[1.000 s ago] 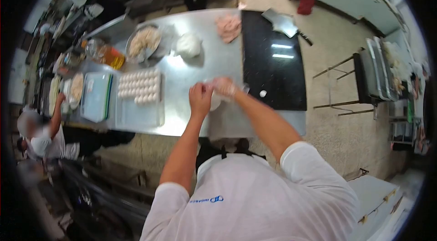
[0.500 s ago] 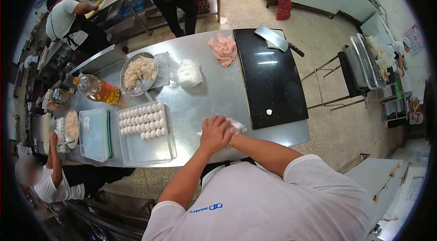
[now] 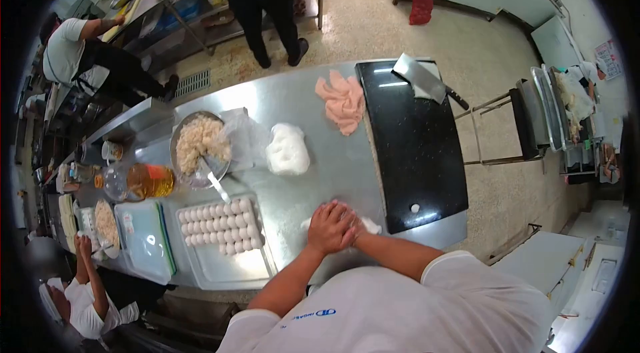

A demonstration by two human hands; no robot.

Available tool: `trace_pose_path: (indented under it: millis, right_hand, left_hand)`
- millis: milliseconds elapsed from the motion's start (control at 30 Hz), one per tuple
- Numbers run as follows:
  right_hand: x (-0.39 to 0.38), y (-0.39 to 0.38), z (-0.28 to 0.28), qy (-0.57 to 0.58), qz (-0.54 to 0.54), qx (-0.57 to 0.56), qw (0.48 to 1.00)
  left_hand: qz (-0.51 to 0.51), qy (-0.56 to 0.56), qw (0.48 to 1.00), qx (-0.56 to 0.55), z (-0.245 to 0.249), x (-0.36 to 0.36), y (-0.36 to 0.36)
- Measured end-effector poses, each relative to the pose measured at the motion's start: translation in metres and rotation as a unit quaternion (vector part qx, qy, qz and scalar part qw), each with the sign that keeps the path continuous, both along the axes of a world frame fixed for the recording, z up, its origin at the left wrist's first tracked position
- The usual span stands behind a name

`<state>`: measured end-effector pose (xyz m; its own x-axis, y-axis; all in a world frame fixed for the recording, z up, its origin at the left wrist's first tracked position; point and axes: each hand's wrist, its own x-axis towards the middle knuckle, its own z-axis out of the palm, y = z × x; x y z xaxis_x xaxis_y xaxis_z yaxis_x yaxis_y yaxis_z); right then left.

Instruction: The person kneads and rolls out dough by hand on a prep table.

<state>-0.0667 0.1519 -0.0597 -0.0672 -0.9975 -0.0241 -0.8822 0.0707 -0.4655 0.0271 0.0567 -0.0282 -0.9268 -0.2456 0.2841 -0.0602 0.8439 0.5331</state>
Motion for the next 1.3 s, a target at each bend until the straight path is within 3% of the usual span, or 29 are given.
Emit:
trace_pose_path:
  millis: [200,333,433,467,533,600,633,667,767,867,967,1133,1233,1300]
  right_hand:
    - [-0.009,-0.012,-0.024,0.075,-0.014,-0.070,0.995]
    - [-0.017,-0.018,-0.093,0.157,-0.051,-0.178,0.970]
    - [0.002,-0.002,0.013,-0.101,-0.056,-0.020,0.993]
    - [0.011,0.001,0.028,-0.201,-0.095,-0.021,0.975]
    - [0.026,0.009,-0.042,-0.315,-0.126,-0.071,0.938]
    - [0.035,0.026,-0.028,-0.238,-0.178,-0.108,0.949]
    - [0.049,0.037,0.010,-0.110,-0.217,-0.114,0.963]
    - [0.056,0.045,0.016,-0.067,-0.215,-0.124,0.966]
    - [0.053,0.067,0.024,0.033,-0.199,-0.131,0.971]
    - [0.026,0.069,0.025,0.039,-0.164,-0.101,0.981]
    - [0.008,0.065,0.018,0.004,-0.097,-0.060,0.993]
    - [-0.018,0.055,0.009,0.022,-0.079,0.026,0.996]
    - [-0.030,0.050,-0.008,-0.010,-0.086,-0.031,0.996]
    - [-0.046,0.041,0.003,-0.064,-0.056,0.041,0.995]
  left_hand:
    - [0.038,0.036,0.998,-0.026,-0.012,-0.017,-0.005]
    - [0.047,0.024,0.992,0.118,0.006,-0.009,-0.009]
    - [0.069,0.012,0.960,0.272,0.033,0.018,-0.022]
    - [0.078,0.010,0.970,0.232,0.025,0.026,-0.023]
    - [0.070,0.032,0.926,0.370,-0.004,0.035,-0.006]
    - [0.085,0.086,0.867,0.483,-0.017,0.045,0.023]
    - [0.081,0.122,0.831,0.537,-0.023,0.050,0.033]
    - [0.082,0.155,0.789,0.589,-0.026,0.057,0.043]
    - [0.104,0.059,0.937,0.329,0.005,0.066,0.059]
    - [0.060,0.002,0.988,0.140,0.018,0.053,0.063]
    - [0.034,-0.001,0.999,-0.009,0.013,0.035,0.067]
    - [0.067,-0.023,0.997,0.007,-0.013,0.009,0.062]
    - [0.063,-0.041,0.997,0.018,-0.014,-0.002,0.053]
    - [0.070,-0.033,0.997,0.015,-0.021,-0.012,0.047]
